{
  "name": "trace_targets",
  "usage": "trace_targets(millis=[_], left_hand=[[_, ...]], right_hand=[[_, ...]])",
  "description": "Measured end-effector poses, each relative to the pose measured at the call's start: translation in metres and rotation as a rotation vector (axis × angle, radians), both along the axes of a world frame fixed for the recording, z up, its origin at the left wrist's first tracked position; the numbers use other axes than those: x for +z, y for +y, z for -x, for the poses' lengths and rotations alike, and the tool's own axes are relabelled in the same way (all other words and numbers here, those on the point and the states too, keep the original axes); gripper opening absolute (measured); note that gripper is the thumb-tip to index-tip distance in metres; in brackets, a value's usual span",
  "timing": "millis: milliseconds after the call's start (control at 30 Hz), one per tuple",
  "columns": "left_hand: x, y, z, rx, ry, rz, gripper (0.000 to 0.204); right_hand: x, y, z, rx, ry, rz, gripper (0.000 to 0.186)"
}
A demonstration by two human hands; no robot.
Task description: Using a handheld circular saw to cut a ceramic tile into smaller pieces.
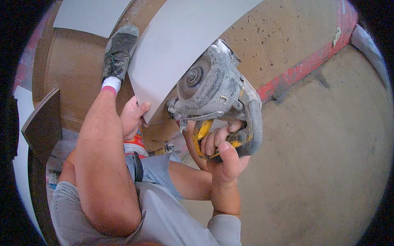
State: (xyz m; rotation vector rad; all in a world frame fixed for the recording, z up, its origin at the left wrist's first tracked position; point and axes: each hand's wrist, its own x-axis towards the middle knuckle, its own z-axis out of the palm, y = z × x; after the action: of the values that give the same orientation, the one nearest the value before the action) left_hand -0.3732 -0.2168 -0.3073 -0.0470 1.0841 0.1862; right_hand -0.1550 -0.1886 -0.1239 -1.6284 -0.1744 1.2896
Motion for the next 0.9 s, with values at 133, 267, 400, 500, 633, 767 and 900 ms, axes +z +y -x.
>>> trace_targets(millis=[133, 267, 400, 500, 633, 767, 900], left_hand=[[0.0009, 0.0010, -0.0016, 0.008, 0.009, -0.008, 0.058], [0.0019, 0.0039, -0.0036, 0.001, 0.015, 0.003, 0.057], [0.0043, 0.0072, -0.0031, 0.002, 0.008, -0.006, 0.057], [0.0032, 0.0069, -0.0023, 0.000, 0.001, -0.006, 0.057], [0.0032, 0.0038, -0.0033, 0.007, 0.036, -0.008, 0.056], [0.0034, 0.0039, -0.0019, -0.014, 0.024, -0.002, 0.055], [0.0034, 0.0039, -0.0022, 0.026, 0.008, -0.009, 0.052]], right_hand=[[0.0012, -0.0009, -0.0009, 0.004, 0.008, 0.009, 0.040], [0.0011, 0.0009, -0.0009, 0.003, 0.006, 0.002, 0.040], [0.0012, 0.0008, -0.0001, 0.007, 0.010, 0.007, 0.040], [0.0009, -0.0009, 0.0002, 0.009, 0.013, 0.004, 0.039], [0.0019, -0.0021, 0.0008, -0.009, 0.036, 0.005, 0.038], [0.0030, -0.0028, 0.0021, -0.013, 0.027, 0.012, 0.038], [0.0038, -0.0038, 0.0006, 0.000, 0.043, 0.011, 0.039]])
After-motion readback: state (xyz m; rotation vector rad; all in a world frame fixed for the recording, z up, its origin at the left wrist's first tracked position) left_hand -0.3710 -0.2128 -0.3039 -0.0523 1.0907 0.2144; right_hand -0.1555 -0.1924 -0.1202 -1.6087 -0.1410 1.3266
